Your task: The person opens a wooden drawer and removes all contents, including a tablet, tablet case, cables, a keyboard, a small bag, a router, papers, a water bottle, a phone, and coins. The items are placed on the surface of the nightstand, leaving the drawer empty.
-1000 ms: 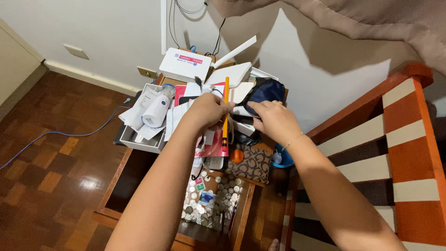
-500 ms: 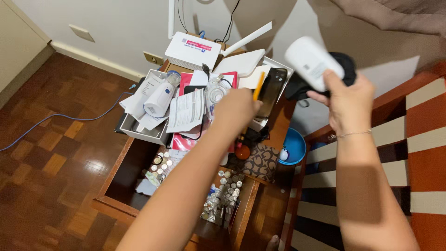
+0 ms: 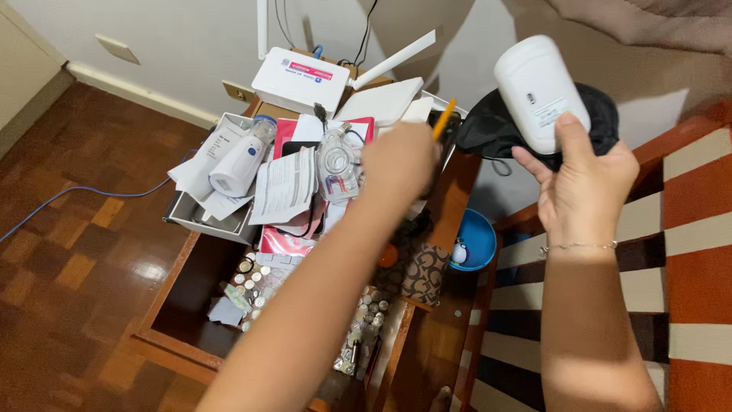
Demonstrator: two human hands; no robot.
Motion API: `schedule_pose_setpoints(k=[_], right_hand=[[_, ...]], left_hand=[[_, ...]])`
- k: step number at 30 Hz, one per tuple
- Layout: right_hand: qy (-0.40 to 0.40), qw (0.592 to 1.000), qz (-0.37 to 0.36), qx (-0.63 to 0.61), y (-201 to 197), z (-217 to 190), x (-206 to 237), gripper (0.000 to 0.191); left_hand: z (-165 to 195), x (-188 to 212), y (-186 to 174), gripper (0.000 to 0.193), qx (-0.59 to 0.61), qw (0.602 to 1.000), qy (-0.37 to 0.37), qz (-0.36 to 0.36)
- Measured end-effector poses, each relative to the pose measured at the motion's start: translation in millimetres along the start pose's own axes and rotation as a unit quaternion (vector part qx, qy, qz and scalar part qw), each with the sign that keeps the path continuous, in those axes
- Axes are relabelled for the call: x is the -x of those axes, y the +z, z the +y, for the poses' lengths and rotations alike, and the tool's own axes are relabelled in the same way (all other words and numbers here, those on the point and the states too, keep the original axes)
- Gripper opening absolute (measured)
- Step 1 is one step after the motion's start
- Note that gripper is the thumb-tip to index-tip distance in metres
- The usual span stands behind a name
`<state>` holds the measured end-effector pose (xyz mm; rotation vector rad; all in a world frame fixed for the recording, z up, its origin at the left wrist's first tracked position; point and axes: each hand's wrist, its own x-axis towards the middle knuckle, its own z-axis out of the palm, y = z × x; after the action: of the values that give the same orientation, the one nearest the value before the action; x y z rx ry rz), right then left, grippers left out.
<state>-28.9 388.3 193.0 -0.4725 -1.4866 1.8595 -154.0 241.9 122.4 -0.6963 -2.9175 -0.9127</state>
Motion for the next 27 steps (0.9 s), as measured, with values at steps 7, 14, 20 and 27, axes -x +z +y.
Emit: schedule_pose_setpoints(k=[7, 14, 20, 27], right_hand=[[0.118, 0.984, -0.083, -0.105, 30, 5, 15, 0.029], [0.049, 0.989, 0.056, -0.125, -5, 34, 10, 0.036], [0.199, 0.946, 0.254, -0.005, -63, 150, -10, 0.058], [0.063, 0.976, 0.111, 0.176, -116, 293, -8, 0.045]], left_hand=[[-112, -12, -114, 0.041, 0.008, 0.984, -0.159, 0.083], [-99, 43, -118, 0.028, 0.227, 0.965, -0.105, 0.077], [10, 92, 0, 0.039, 0.068, 0.995, -0.002, -0.072], [21, 91, 144, 0.029, 0.016, 0.992, -0.047, -0.118]])
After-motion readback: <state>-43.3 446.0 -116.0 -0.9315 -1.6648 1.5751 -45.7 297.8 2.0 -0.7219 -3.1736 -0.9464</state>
